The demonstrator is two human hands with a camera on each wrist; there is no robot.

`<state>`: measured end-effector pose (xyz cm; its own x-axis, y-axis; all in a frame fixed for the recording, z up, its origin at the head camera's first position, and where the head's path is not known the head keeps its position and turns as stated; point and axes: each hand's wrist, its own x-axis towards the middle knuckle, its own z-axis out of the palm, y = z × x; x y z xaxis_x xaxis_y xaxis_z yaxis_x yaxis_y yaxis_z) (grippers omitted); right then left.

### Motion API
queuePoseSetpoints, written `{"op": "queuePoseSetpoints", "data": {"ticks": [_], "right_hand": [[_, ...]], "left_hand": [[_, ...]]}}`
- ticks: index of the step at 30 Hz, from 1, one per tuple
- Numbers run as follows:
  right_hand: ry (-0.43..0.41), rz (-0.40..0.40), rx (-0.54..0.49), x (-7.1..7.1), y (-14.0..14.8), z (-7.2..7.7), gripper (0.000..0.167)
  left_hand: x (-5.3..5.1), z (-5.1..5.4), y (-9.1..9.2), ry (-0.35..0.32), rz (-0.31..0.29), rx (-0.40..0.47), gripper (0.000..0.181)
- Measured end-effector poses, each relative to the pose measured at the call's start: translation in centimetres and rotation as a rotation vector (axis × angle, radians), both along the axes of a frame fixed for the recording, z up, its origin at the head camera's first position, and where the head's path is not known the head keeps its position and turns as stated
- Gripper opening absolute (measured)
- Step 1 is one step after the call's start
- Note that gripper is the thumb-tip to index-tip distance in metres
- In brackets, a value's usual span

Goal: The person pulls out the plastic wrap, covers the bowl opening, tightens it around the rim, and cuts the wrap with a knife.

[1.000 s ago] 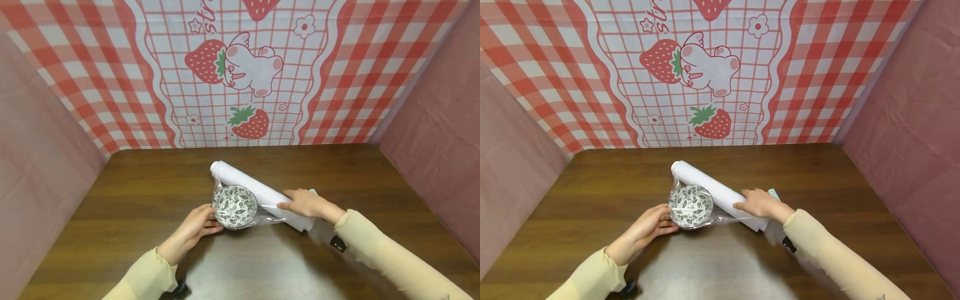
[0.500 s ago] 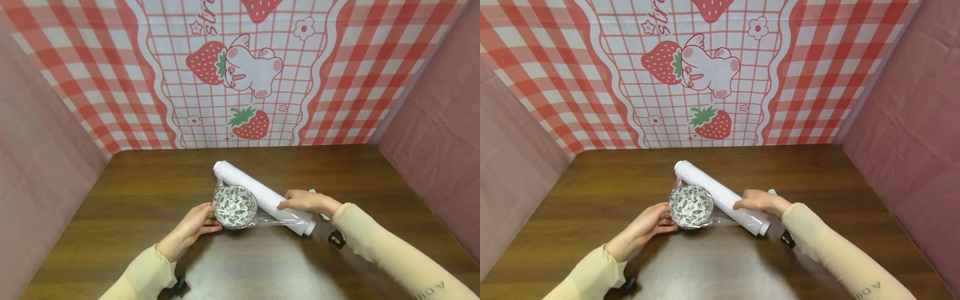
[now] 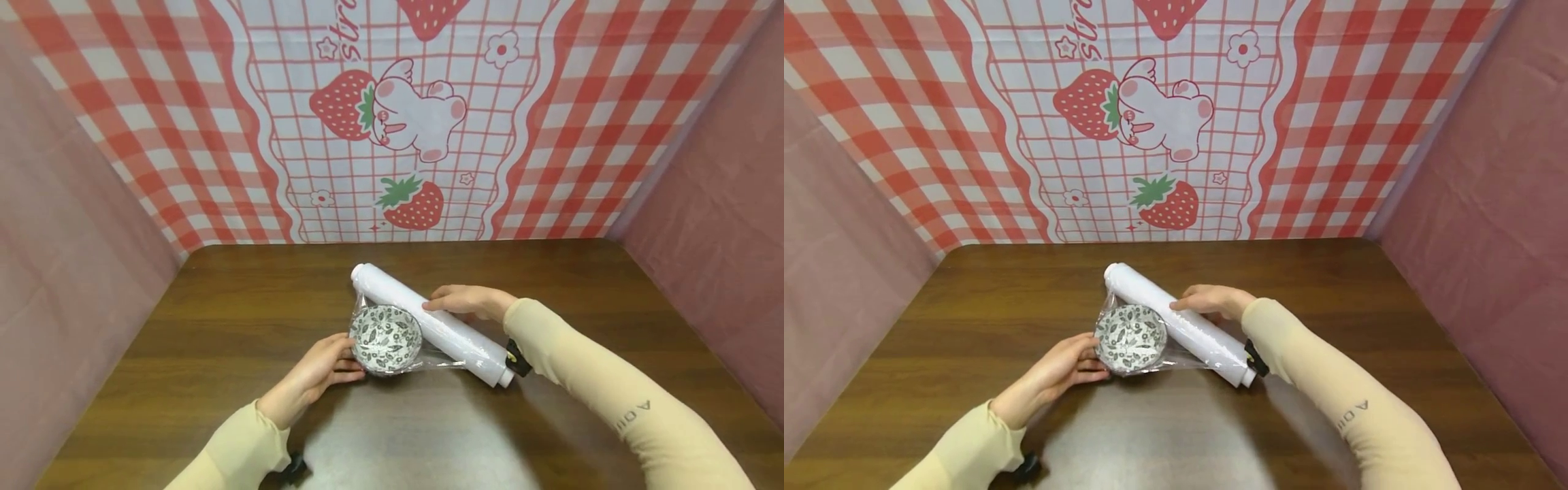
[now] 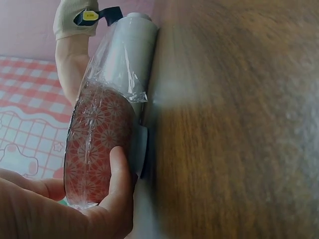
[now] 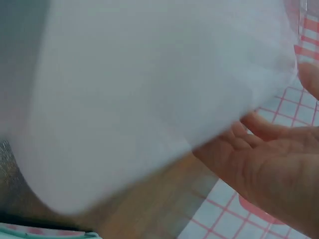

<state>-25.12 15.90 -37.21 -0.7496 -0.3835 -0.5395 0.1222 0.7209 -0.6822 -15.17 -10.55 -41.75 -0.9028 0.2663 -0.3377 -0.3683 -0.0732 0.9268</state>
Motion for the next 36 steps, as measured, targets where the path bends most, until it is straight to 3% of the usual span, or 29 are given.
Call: {"op": "queuePoseSetpoints", "data": {"ticks": [4, 9, 14, 22, 30, 36], "right_hand": [[0.011, 0.060, -0.030, 0.0, 0.3, -0.2, 0.056], [-0.039, 0.078, -0.118, 0.6, 0.7, -0.5, 0.039], [-0.101, 0.025, -0.114, 1.2, 1.4, -0.6, 0.033], [-0.105, -0.035, -0.091, 2.0, 2.4, -0.7, 0.033], [-0.099, -0.121, -0.130, 3.1, 2.8, -0.9, 0.035], [-0.122, -0.192, -0.133, 3.0, 2.8, -1.8, 0.046]], "left_hand": [[0.0, 0.0, 0.1, -0.006, 0.011, -0.001, 0.042], [-0.2, 0.1, 0.1, 0.001, 0.000, -0.005, 0.044], [-0.5, 0.4, 0.1, 0.015, 0.006, -0.027, 0.043], [-1.3, 0.7, 0.3, 0.031, 0.015, -0.077, 0.044], [-2.3, 0.4, 0.3, 0.027, 0.008, -0.111, 0.041], [-2.7, 0.2, 0.0, 0.031, -0.012, -0.113, 0.040]]}}
